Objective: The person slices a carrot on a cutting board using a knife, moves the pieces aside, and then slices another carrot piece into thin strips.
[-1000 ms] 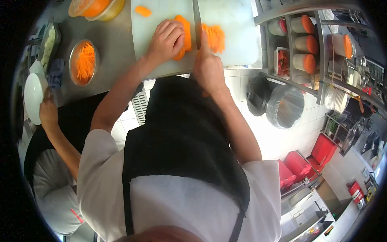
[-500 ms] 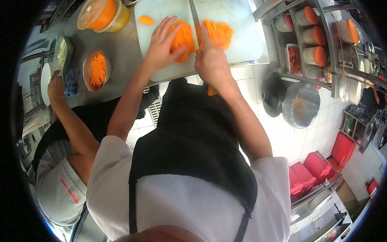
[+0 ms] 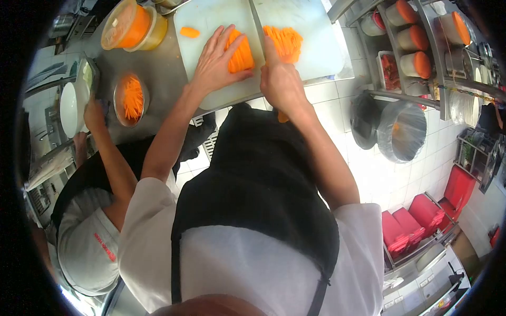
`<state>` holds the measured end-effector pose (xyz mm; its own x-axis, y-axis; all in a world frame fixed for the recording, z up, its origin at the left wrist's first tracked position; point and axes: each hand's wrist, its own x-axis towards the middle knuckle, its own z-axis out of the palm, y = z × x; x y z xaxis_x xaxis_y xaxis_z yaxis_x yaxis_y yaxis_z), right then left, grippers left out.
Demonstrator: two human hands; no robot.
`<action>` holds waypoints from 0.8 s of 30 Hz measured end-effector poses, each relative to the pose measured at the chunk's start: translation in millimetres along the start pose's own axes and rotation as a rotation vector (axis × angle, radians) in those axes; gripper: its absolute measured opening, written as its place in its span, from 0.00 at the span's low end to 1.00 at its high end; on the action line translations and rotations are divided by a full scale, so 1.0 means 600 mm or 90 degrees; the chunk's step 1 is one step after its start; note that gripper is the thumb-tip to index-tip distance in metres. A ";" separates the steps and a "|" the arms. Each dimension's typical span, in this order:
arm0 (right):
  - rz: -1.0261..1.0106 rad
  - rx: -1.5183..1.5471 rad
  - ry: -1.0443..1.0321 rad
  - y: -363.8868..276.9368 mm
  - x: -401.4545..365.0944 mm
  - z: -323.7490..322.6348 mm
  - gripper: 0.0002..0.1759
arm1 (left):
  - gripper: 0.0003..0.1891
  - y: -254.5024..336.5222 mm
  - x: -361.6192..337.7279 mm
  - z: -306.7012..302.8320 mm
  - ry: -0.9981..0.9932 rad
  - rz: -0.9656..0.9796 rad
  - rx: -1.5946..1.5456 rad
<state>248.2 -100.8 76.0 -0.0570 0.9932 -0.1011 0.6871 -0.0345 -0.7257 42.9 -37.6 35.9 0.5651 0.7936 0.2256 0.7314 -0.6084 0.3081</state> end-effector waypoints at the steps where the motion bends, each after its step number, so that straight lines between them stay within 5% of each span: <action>1: -0.004 0.004 0.002 -0.002 0.000 -0.001 0.40 | 0.48 -0.003 0.001 0.003 -0.019 -0.004 -0.009; 10: -0.049 0.018 0.000 -0.023 -0.008 0.012 0.38 | 0.18 -0.002 -0.022 0.042 0.220 -0.035 -0.171; 24: -0.012 -0.079 -0.061 -0.059 -0.007 0.000 0.41 | 0.09 0.006 -0.020 0.067 0.307 -0.060 -0.193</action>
<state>223.9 -103.8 102.2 -0.1363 0.9782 -0.1568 0.7687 0.0046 -0.6396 53.8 -49.5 -2.6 0.2129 0.8023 0.5577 0.5885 -0.5609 0.5823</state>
